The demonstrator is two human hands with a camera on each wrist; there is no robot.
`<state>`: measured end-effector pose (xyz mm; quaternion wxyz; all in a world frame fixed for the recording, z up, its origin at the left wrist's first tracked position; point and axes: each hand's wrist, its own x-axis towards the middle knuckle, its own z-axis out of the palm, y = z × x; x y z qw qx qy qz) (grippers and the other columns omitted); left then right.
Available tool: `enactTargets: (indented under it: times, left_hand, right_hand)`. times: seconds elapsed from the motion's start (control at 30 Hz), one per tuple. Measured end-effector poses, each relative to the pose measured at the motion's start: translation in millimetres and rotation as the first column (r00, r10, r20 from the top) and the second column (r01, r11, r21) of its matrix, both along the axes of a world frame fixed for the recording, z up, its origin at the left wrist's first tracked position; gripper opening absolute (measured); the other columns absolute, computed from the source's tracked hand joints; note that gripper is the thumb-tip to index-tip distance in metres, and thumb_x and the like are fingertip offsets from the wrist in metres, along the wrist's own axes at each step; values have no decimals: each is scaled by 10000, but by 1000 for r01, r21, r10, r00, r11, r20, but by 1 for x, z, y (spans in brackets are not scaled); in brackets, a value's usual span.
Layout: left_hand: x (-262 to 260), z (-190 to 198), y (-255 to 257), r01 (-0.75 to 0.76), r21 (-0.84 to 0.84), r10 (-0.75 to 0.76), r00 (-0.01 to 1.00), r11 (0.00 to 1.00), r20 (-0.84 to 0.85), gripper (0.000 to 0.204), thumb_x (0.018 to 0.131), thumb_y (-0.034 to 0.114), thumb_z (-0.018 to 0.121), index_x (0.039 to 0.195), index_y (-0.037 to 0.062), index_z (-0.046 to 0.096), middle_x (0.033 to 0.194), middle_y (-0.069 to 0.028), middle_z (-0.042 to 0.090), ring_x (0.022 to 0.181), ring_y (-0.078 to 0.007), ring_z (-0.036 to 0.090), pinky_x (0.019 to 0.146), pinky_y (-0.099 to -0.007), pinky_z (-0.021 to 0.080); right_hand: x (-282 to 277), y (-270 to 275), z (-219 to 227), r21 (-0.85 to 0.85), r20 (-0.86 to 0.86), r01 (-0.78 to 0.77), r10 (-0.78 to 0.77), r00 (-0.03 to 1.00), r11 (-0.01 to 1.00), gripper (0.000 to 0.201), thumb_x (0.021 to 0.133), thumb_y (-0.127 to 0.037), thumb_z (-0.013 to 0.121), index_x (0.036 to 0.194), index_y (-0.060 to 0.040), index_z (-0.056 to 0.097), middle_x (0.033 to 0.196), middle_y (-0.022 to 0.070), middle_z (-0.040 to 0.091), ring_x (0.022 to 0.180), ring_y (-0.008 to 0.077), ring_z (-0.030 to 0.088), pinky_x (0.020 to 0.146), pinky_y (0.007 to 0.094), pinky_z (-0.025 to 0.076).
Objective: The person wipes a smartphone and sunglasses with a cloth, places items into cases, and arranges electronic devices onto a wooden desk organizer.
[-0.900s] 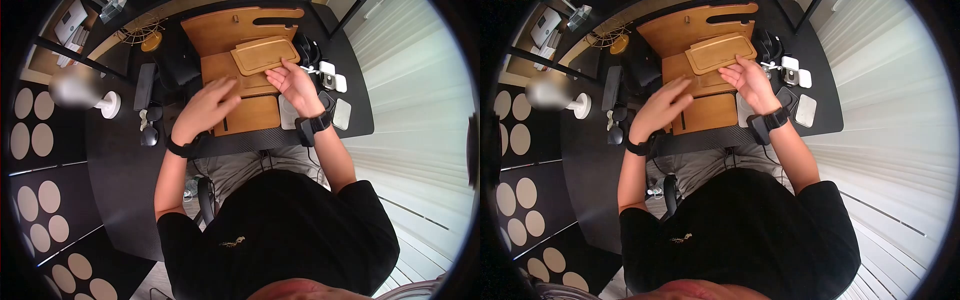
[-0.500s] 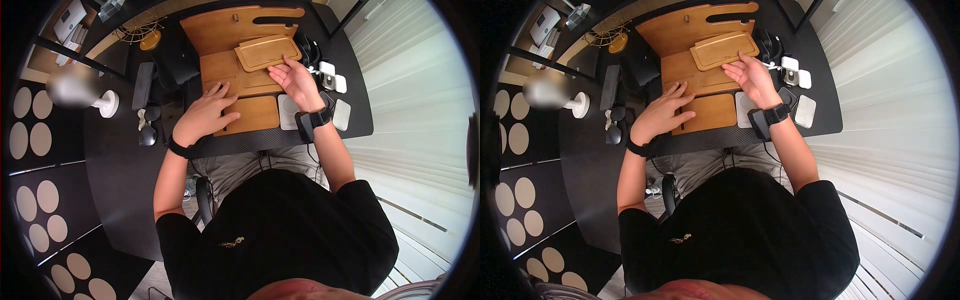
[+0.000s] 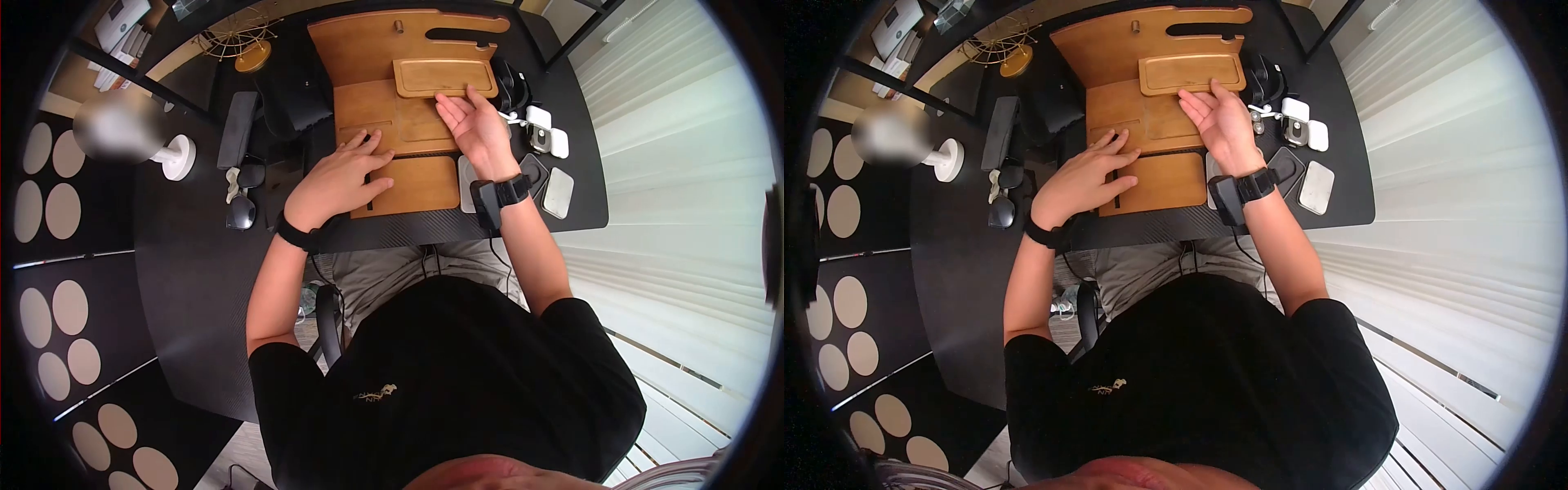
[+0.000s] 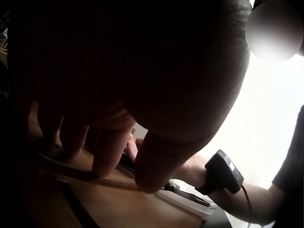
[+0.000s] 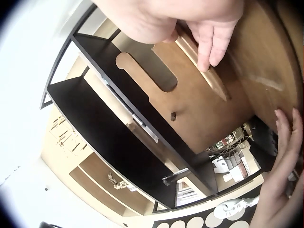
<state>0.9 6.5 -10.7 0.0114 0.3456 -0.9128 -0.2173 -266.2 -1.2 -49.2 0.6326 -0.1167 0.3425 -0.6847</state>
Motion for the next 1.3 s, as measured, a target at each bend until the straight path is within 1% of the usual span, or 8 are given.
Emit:
enactTargets:
  times: [0.3, 0.43, 0.5, 0.53, 0.63, 0.67, 1.13, 1.3]
  left_hand:
    - [27, 11, -11, -45, -42, 40, 992, 998, -121, 552, 935, 323, 663, 1392, 27, 570, 1479, -248, 501, 1372, -392, 483, 1111, -405, 423]
    - [41, 33, -20, -128, -46, 119, 979, 991, -164, 437, 872, 211, 706, 1249, -2, 644, 1244, -201, 677, 1146, -368, 646, 958, -403, 519]
    - [42, 39, -21, -154, 20, 155, 986, 988, -65, 414, 846, 186, 722, 1203, -13, 652, 1110, -203, 703, 1045, -364, 673, 881, -401, 532]
    - [42, 37, -20, -156, 22, 157, 986, 988, -62, 414, 846, 186, 722, 1203, -13, 652, 1110, -203, 703, 1045, -364, 673, 881, -401, 532]
    - [35, 29, -17, -120, 61, 126, 988, 991, -89, 401, 826, 170, 737, 1170, -19, 656, 1000, -201, 701, 971, -351, 682, 832, -397, 532]
    - [32, 29, -16, -120, 100, 127, 990, 988, -59, 398, 824, 165, 737, 1168, -19, 657, 990, -199, 699, 965, -348, 681, 834, -395, 533]
    - [21, 21, -5, -70, 56, 67, 997, 996, 47, 394, 798, 174, 742, 1147, 4, 679, 1028, -179, 700, 988, -350, 671, 856, -411, 534]
    - [15, 12, 2, -53, -145, 29, 987, 988, -161, 433, 775, 178, 763, 1166, 11, 681, 947, -171, 710, 946, -364, 682, 848, -429, 538]
  right_hand:
    - [-3, 28, 6, 54, 16, -73, 72, 997, 996, 313, 1029, -175, 548, 1255, 41, 548, 1164, 184, 650, 1100, 272, 657, 962, 361, 562]
    - [1, 59, 12, -42, -376, -322, 284, 882, 946, 311, 1012, -185, 588, 1231, 36, 604, 1071, 94, 701, 937, 190, 667, 832, 304, 539]
    - [12, 79, 31, 36, -985, -511, 117, 127, 859, 333, 964, -200, 667, 1196, 37, 635, 939, 97, 715, 808, 225, 693, 767, 329, 551]
    - [18, 85, 44, 77, -969, -502, -54, -243, 862, 413, 878, -189, 746, 1198, 47, 635, 997, 147, 704, 882, 310, 682, 822, 373, 542]
    - [23, 90, 62, 83, -875, -638, -250, -414, 765, 497, 812, -196, 777, 1220, 44, 625, 1101, 190, 672, 1016, 367, 640, 911, 400, 517]
    - [20, 91, 57, 148, -872, -650, -212, -441, 745, 637, 778, -241, 808, 1313, 21, 581, 1278, 186, 614, 1133, 359, 596, 983, 436, 488]
    - [27, 91, 49, 234, -839, -638, -180, -514, 733, 787, 674, -198, 872, 1366, -20, 543, 1271, 161, 567, 1162, 347, 529, 1036, 418, 445]
    - [30, 91, 54, 206, -853, -656, -196, -485, 727, 748, 673, -146, 854, 1346, -24, 549, 1273, 160, 560, 1158, 348, 529, 1027, 428, 453]
